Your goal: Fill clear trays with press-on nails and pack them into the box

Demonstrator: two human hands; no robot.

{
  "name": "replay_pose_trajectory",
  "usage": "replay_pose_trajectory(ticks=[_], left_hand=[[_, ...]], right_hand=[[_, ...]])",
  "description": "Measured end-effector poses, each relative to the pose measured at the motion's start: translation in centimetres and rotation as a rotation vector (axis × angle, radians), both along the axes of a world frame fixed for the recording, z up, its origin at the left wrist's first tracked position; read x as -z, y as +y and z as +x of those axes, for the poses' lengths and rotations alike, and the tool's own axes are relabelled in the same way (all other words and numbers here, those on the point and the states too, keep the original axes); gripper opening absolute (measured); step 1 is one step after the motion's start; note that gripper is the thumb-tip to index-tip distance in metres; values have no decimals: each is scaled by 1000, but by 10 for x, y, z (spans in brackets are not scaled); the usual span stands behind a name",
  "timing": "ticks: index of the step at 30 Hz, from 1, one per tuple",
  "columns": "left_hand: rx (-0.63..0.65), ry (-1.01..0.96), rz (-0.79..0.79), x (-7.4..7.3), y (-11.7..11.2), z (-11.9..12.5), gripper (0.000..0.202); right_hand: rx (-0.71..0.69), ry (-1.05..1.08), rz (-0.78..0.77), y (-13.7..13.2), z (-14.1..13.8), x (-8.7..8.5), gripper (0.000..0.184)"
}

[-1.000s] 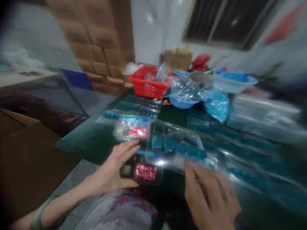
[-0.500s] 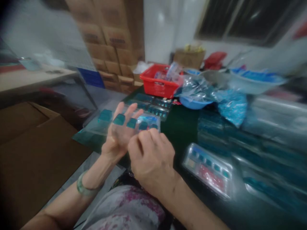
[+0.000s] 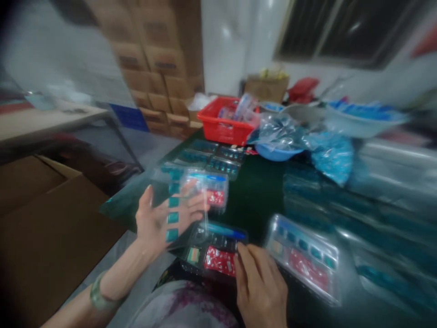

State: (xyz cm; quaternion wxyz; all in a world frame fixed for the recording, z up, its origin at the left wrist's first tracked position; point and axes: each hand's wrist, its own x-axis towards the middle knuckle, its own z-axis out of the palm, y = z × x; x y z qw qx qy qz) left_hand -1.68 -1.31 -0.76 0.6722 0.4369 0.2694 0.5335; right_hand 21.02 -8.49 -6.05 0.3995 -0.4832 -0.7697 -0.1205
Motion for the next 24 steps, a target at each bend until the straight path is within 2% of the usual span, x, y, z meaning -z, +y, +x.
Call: replay_pose_trajectory(ticks=[3,5,7,9,12,15,20,24], left_hand=[[107,-85,-128,-2,1,0,85],[151,-10,-100,-5,1,-1,77],[185,138,38,-8,1,0,66],[215,407,250,-13,0,5,58],[180,937,591,-18,-5,24,78],[111,1285,804,-12,-10,46,94],[105,1501,901,5,-11,61,96],[82,1502,896,0,-11,60,97]], right_hand=[[28,5,-1,-7,2,22,24],[52,32,-41,-11,1,29,22],[75,65,-82,-16,1,32,21],[92,87,-111,-20,1,33,22],[119,112,-129,-25,2,34,22],[137,136,-162,-31,7,37,21],[124,242,-182,-37,13,41,22],[1,445,-328,-38,12,29,28]])
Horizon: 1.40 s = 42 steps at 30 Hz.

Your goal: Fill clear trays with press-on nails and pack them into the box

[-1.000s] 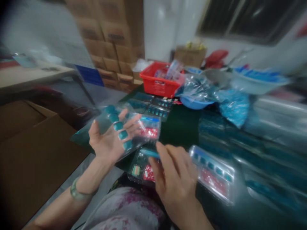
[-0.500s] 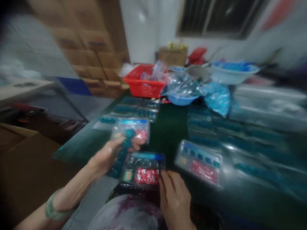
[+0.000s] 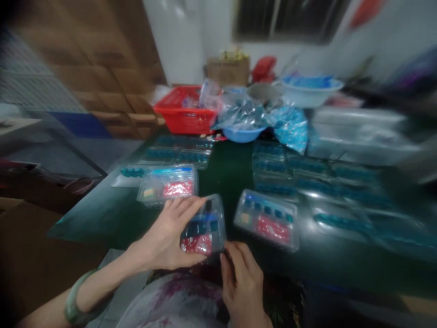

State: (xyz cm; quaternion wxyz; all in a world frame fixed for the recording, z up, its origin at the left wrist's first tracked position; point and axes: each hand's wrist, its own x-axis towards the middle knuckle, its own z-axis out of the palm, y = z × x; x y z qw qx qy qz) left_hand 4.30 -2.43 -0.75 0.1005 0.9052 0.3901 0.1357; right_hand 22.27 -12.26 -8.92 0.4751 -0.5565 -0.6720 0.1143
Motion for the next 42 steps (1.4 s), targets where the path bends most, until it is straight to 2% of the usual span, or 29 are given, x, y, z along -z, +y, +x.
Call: replay_pose_trajectory(ticks=[4,7,10,13,16,18,20,21,23,25,27,30,33,35,38,42], left_hand=[[-53,-103,32,-9,-1,0,96],[-139,-237,54,-9,-4,3,99],[-228,-436,64,-7,-9,10,106],[-247,-611,3,-7,-10,12,115],[-257,-765,-34,-17,-5,2,118],[-275,-820,38,-25,-1,-11,105],[-280,-806,59,-32,1,-25,74],[-273,-795,10,-34,0,-30,57],[-262,-802,-158,-33,-2,-36,31],[-283,-857,-309,-27,-6,-39,20],[-348,-924,-424,-16,-10,-39,19],[-468,-1011,-613,0,-15,-41,25],[-549,-1075,-776,11,-19,-44,29],[-588,-1135,-846,11,-21,-44,30],[-623,-1231,-867,5,-23,-44,33],[-625,-1264,-896,2,-24,-43,32]], right_hand=[[-37,228,-134,3,-3,-20,36],[-53,447,-225,10,-10,-36,43],[-104,524,-212,24,-21,-54,44],[-99,409,-93,43,-25,-82,28],[-136,128,1,64,-15,-117,23],[-278,-90,-64,79,-6,-138,20],[-471,-272,-166,95,-1,-152,16],[-568,-335,-218,104,-2,-155,15],[-734,-398,-314,119,-8,-154,13],[-817,-382,-394,131,-18,-146,10],[-808,-317,-431,139,-28,-132,9],[-737,-225,-438,142,-38,-110,21],[-715,-211,-469,143,-42,-97,26],[-735,-211,-500,145,-44,-96,27],[-769,-180,-503,147,-45,-101,26],[-704,-209,-455,137,-39,-105,22]])
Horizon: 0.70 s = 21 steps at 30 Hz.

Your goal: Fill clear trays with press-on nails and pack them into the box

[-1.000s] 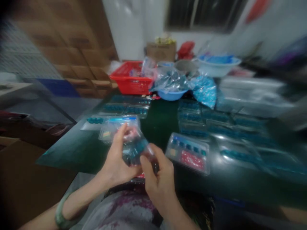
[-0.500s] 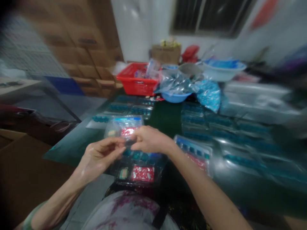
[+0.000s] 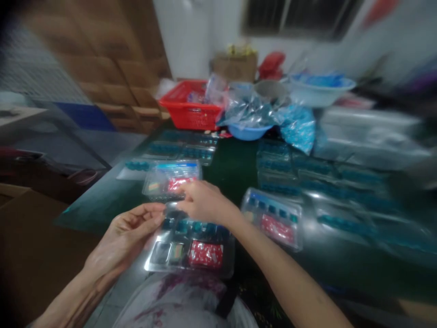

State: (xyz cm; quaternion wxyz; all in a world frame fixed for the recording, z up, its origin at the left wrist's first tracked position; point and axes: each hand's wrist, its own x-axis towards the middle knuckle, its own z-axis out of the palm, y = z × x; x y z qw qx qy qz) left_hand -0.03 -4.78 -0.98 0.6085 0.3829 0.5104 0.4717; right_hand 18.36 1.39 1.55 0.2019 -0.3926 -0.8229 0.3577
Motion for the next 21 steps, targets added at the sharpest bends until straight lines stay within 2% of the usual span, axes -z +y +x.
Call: replay_pose_trajectory(ticks=[5,8,10,12,15,18,21], left_hand=[[66,75,-33,26,-4,4,33],[33,147,-33,39,-6,10,36],[-5,188,-24,43,-6,12,37],[-25,235,14,45,-6,13,36],[-7,397,111,49,-4,11,30],[24,605,239,56,0,6,25],[31,676,300,58,3,3,21]], right_hand=[[127,-217,84,-35,20,14,25],[175,-329,149,-57,29,26,30],[173,-358,195,-70,33,36,44],[160,-393,226,-81,34,45,68],[166,-460,248,-91,32,58,93],[194,-486,260,-93,27,66,95],[199,-485,242,-92,22,71,87]])
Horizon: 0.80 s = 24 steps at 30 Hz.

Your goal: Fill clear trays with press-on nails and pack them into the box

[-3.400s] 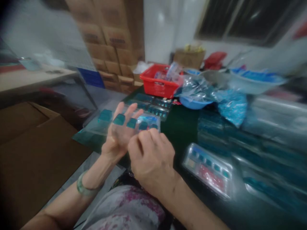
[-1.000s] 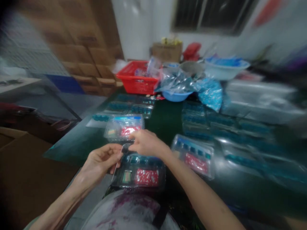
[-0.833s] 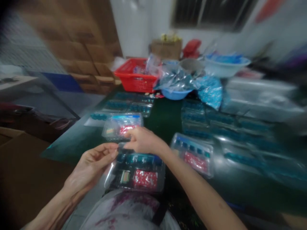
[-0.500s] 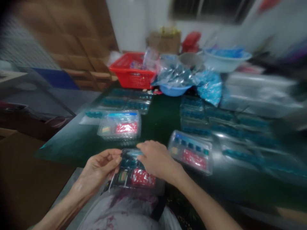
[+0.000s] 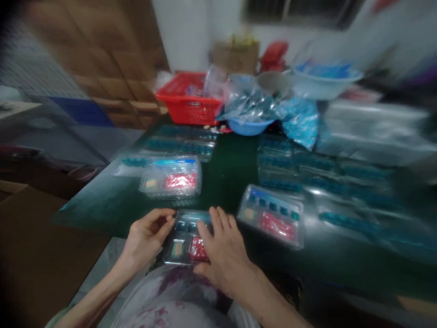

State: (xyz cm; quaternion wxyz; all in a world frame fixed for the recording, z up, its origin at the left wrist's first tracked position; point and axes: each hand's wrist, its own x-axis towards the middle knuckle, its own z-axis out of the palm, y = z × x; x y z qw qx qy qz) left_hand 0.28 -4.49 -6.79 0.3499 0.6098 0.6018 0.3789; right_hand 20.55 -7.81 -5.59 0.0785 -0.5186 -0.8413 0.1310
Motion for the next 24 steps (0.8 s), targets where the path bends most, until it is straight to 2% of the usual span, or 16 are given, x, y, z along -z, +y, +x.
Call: replay_pose_trajectory(ticks=[2,4,6,9,11,14,19,21,24], left_hand=[[17,61,58,-2,0,0,22],[109,213,208,-6,-3,2,31],[292,424,343,-9,-6,5,54],[619,694,370,-8,-6,11,100],[734,826,331,-6,-3,15,106],[743,945,296,-6,6,21,89],[676,889,347,-21,11,16,84],[641,853,358,-30,8,9,81],[562,800,436,-48,2,8,82]], right_hand=[[-1,8,-9,0,-2,4,84],[-3,17,-9,1,-3,7,84],[-9,25,-9,2,-2,9,81],[-4,37,-12,5,0,10,75],[10,57,-14,7,0,10,77],[22,109,-7,10,-1,7,84],[63,241,54,-2,10,-7,85],[169,360,157,-17,23,-13,71],[453,559,327,-44,46,-16,42]])
